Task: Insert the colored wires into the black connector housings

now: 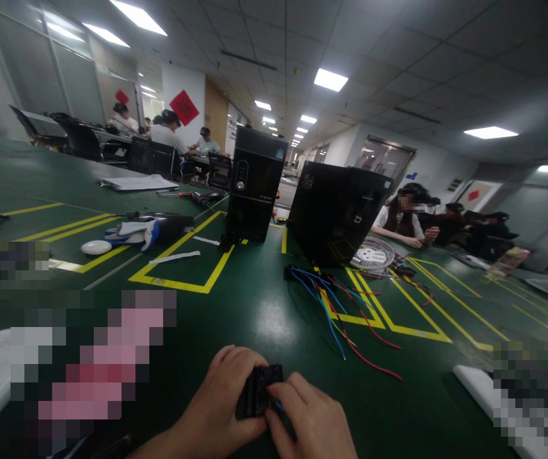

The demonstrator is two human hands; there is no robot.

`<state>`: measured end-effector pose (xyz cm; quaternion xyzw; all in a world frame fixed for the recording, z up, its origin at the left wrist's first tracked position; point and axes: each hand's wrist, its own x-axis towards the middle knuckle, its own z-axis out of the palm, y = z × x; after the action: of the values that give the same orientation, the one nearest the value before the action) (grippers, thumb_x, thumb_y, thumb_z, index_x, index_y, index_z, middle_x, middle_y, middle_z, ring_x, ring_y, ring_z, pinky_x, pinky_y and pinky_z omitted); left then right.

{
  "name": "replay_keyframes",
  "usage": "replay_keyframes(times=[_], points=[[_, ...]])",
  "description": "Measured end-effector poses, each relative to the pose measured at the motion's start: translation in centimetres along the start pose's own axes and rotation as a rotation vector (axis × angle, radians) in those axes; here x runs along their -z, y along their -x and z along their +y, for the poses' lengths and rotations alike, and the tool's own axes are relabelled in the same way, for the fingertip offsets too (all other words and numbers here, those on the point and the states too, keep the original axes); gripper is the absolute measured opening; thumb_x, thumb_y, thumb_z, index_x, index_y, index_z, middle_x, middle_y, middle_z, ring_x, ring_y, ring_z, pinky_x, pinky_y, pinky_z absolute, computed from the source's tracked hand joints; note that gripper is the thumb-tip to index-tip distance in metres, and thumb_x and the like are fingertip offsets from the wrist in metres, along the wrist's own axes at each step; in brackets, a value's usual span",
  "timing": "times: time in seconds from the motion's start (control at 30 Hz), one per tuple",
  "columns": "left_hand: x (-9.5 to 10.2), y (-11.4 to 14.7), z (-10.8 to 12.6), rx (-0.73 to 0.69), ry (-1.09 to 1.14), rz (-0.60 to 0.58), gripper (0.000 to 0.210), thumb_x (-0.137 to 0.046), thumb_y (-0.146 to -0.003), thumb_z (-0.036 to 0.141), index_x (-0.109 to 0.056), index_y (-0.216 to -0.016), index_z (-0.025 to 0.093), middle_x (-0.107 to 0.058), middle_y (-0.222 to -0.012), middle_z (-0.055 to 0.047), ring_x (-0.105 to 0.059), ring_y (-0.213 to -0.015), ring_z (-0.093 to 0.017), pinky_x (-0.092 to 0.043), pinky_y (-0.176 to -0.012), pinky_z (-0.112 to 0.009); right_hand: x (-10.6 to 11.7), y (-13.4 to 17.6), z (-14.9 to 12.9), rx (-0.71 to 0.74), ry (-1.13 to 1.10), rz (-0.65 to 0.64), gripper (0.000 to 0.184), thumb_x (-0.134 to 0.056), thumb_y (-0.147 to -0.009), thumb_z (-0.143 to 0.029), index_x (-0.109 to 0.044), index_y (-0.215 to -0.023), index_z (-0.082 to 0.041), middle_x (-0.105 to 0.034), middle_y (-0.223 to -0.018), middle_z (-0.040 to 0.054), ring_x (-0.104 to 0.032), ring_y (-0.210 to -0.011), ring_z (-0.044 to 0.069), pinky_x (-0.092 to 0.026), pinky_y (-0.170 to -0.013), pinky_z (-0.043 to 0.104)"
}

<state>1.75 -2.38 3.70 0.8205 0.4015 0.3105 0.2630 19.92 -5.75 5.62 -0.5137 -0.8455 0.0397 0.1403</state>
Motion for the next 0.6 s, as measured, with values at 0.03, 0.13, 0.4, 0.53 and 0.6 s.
replay_keyframes(times=[0.03, 0.13, 0.4, 0.53, 0.6], points=[[-0.2, 0.1, -0.4, -0.003, -0.001, 0.004, 0.046, -0.069, -0.065, 0.015, -0.051, -0.106, 0.026, -0.063, -0.103, -0.002, -0.058, -0.1, -0.028, -0.033, -0.1, -0.051, 0.0, 0.0, 0.2, 0.002, 0.01, 0.011, 0.027, -0.058, -0.077, -0.014, -0.063, -0.101, -0.026, -0.068, -0.089, 0.002, -0.069, -0.072, 0.021, -0.053, -0.06, 0.029], [-1.3, 0.6, -1.9, -0.02, 0.008, 0.07, 0.092, -0.079, -0.06, 0.022, -0.028, -0.137, 0.031, -0.053, -0.131, -0.008, -0.05, -0.119, -0.035, -0.031, -0.103, -0.057, 0.8, -0.1, 1.0, -0.048, 0.038, 0.028, 0.026, -0.055, -0.078, -0.013, -0.063, -0.099, -0.025, -0.068, -0.089, 0.002, -0.069, -0.074, 0.021, -0.053, -0.063, 0.03], [-2.9, 0.9, -5.3, -0.085, -0.081, 0.065, 0.093, -0.08, -0.061, 0.039, -0.033, -0.141, 0.033, -0.055, -0.135, -0.006, -0.051, -0.121, -0.037, -0.035, -0.105, -0.059, 6.4, 1.0, 6.3, -0.338, 0.142, -0.147, 0.02, -0.048, -0.085, -0.017, -0.064, -0.093, -0.023, -0.069, -0.093, 0.0044, -0.068, -0.083, 0.023, -0.051, -0.071, 0.034], [-2.9, 0.7, -5.5, -0.073, -0.097, 0.05, 0.086, -0.078, -0.062, 0.045, -0.04, -0.138, 0.032, -0.058, -0.132, -0.005, -0.053, -0.12, -0.036, -0.037, -0.104, -0.056, 8.2, 3.7, 11.7, -0.43, 0.134, -0.18, 0.025, -0.045, -0.086, -0.026, -0.066, -0.1, -0.023, -0.071, -0.1, 0.0067, -0.067, -0.091, 0.025, -0.051, -0.078, 0.036], [-2.7, 0.6, -5.3, -0.068, -0.089, 0.031, 0.083, -0.077, -0.064, 0.046, -0.042, -0.138, 0.032, -0.059, -0.132, -0.005, -0.054, -0.119, -0.035, -0.037, -0.104, -0.056, 9.0, 5.4, 14.7, -0.506, 0.116, -0.191, 0.032, -0.043, -0.087, -0.031, -0.066, -0.107, -0.022, -0.072, -0.105, 0.0083, -0.067, -0.095, 0.025, -0.05, -0.081, 0.037]])
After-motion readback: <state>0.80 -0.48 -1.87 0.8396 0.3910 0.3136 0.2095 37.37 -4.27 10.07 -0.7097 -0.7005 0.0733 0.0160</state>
